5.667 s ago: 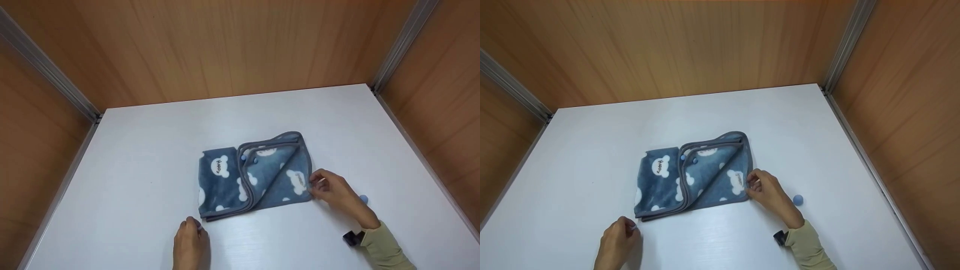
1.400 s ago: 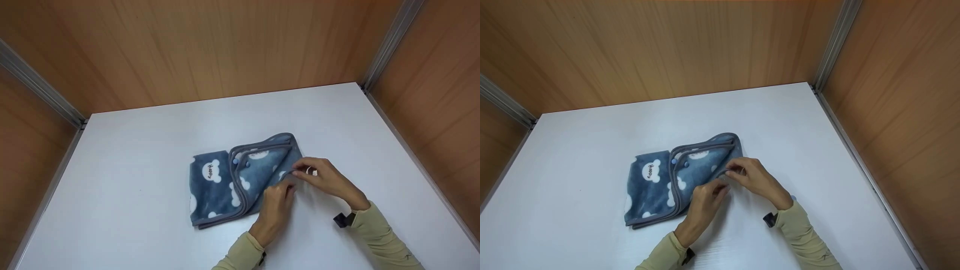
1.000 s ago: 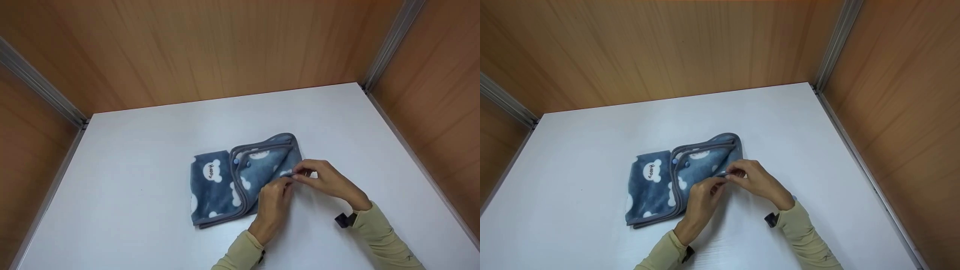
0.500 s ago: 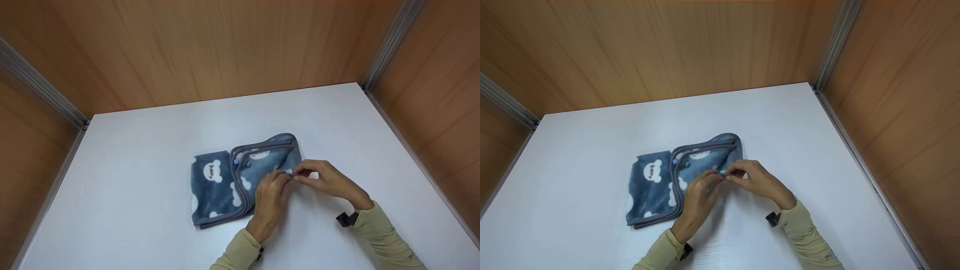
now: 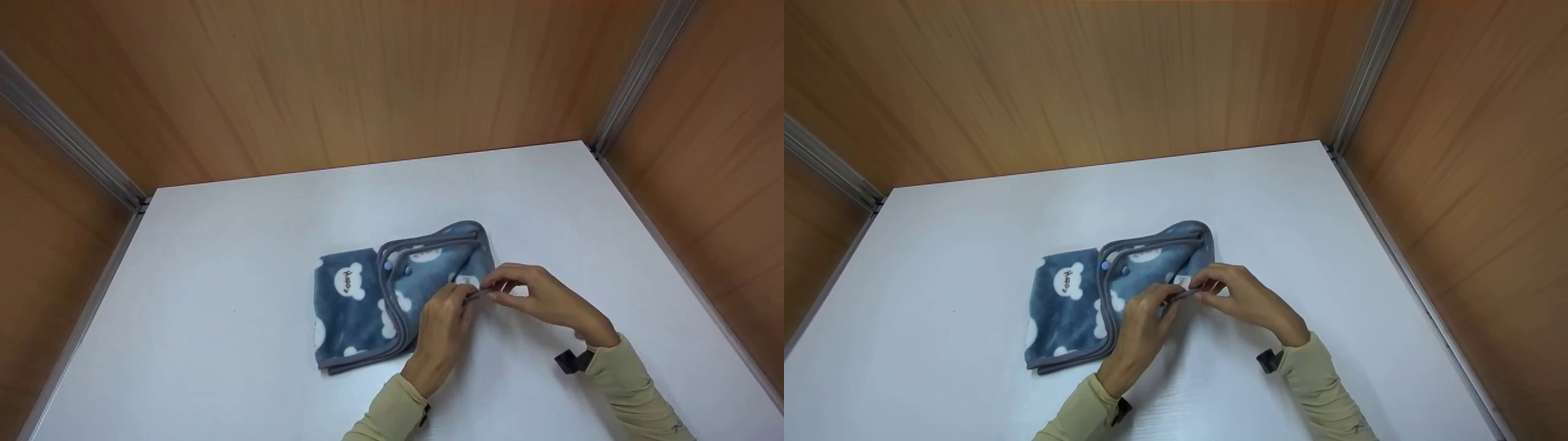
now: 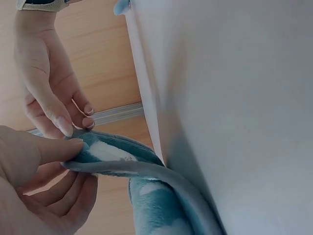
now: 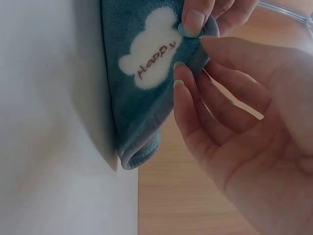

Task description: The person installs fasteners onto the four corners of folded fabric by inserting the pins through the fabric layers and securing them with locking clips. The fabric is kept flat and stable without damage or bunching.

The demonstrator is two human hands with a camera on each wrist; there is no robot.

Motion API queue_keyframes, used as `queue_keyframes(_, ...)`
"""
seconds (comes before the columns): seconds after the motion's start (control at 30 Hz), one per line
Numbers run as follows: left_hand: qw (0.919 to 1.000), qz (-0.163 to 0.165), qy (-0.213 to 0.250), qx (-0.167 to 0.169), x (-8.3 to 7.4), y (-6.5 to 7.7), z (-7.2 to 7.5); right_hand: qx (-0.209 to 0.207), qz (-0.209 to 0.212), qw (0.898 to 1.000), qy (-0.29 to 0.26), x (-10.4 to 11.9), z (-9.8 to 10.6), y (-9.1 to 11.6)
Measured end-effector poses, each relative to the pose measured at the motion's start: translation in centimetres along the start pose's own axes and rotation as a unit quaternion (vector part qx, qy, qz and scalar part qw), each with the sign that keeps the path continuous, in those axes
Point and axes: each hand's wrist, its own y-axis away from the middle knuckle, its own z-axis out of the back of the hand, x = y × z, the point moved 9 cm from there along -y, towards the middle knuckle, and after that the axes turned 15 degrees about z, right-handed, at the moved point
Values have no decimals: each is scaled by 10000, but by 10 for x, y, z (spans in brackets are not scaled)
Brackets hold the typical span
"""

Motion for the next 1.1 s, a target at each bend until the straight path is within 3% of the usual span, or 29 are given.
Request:
queue_keyframes(0.2, 9995, 18, -253, -207, -1, 0, 5, 74, -510, 9977, 446, -6, 12, 13)
queue_keyframes(0.37, 9989, -29, -342, -310, -3, 0, 7, 457, -891, 9916, 815, -9, 20, 32)
queue_keyframes(0.5, 9987, -68, -401, -323, -3, 1, 6, 701, -1376, 9848, 801, -9, 26, 49)
queue_keyframes(0.63, 9988, -2, -441, -215, -3, 1, 4, 972, -1991, 9713, 870, -11, 29, 66)
queue_keyframes(0.87, 9982, 73, -576, -143, -3, 2, 4, 1471, -2993, 9326, 1379, -19, 32, 92)
queue_keyframes(0.97, 9983, 102, -560, -90, -2, 2, 3, 1602, -3120, 9251, 1458, -21, 32, 97)
queue_keyframes(1.1, 9990, 137, -417, 34, -1, 2, -1, 1607, -3221, 9242, 1274, -26, 30, 100)
